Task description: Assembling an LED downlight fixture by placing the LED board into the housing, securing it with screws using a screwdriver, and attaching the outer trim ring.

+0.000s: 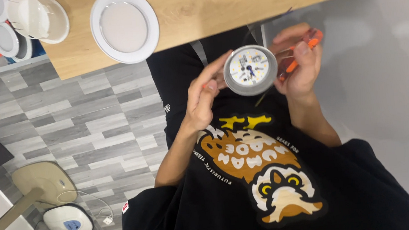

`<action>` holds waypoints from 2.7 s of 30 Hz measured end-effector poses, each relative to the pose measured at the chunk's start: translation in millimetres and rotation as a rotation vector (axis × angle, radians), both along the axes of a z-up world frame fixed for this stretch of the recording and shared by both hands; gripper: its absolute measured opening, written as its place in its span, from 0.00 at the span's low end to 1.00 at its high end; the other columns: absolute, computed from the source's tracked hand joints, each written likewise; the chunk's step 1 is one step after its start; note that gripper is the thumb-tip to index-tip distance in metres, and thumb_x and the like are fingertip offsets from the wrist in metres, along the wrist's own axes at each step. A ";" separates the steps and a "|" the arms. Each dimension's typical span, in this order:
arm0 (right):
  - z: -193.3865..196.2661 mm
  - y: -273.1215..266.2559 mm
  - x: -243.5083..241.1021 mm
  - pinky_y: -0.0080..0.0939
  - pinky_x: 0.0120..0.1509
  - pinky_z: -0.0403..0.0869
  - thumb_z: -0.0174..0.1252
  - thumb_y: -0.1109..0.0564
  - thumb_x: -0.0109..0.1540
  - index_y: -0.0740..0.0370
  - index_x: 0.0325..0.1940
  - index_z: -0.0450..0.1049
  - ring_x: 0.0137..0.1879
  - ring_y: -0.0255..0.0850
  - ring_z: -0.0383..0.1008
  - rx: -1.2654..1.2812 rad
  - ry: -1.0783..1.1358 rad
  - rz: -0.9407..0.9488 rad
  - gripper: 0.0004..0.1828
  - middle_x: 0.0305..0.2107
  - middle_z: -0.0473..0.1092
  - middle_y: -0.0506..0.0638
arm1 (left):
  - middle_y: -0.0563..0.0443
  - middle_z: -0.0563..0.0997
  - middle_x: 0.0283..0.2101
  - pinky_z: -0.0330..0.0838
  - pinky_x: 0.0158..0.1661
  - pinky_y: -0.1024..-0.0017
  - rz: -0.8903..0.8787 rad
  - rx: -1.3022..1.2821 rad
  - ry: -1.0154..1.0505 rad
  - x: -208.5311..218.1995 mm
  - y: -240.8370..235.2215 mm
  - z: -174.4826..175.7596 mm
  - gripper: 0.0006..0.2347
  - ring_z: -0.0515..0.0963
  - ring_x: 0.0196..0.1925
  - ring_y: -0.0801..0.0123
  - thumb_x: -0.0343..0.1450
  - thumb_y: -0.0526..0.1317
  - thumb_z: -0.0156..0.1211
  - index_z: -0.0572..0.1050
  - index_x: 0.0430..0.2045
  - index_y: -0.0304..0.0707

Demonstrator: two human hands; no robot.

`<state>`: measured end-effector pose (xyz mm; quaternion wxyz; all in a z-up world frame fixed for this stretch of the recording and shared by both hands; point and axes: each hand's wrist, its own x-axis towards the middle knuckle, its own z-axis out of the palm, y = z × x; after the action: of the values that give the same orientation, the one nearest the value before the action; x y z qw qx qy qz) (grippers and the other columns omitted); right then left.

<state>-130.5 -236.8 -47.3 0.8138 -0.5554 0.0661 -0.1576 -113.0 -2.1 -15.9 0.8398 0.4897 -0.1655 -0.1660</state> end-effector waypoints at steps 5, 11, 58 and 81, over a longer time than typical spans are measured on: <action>23.1 22.4 5.0 0.28 0.09 0.52 0.44 0.39 0.75 0.69 0.47 0.65 0.08 0.37 0.61 0.148 -0.009 0.051 0.27 0.17 0.65 0.59 | 0.32 0.83 0.59 0.84 0.59 0.60 -0.040 -0.052 0.025 -0.6 4.6 1.6 0.24 0.85 0.60 0.56 0.83 0.39 0.44 0.65 0.73 0.19; -23.5 7.2 -10.9 0.29 0.10 0.52 0.44 0.38 0.76 0.66 0.42 0.65 0.09 0.37 0.62 0.140 -0.002 -0.014 0.26 0.18 0.67 0.59 | 0.32 0.83 0.60 0.82 0.61 0.60 -0.100 -0.089 0.060 -2.0 8.2 -5.3 0.25 0.85 0.62 0.56 0.82 0.40 0.49 0.64 0.74 0.19; -10.7 8.9 -13.0 0.28 0.15 0.59 0.60 0.53 0.72 0.81 0.55 0.63 0.13 0.36 0.66 -0.286 -0.462 0.028 0.24 0.47 0.70 0.87 | 0.29 0.71 0.72 0.84 0.62 0.53 0.028 -0.065 -0.111 -1.8 -9.8 14.2 0.21 0.79 0.69 0.51 0.82 0.37 0.60 0.66 0.69 0.24; 4.9 -17.1 -28.1 0.25 0.19 0.73 0.64 0.70 0.63 0.83 0.54 0.71 0.35 0.58 0.87 -0.010 -0.337 0.359 0.17 0.43 0.72 0.79 | 0.30 0.71 0.69 0.70 0.74 0.56 0.184 0.215 -0.351 10.0 5.0 33.3 0.25 0.71 0.77 0.42 0.66 0.30 0.85 0.71 0.50 0.30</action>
<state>-158.6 -253.9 -42.4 0.8255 -0.5282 -0.1713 -0.1012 -103.0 2.9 17.4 0.7527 0.6108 -0.2450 -0.0175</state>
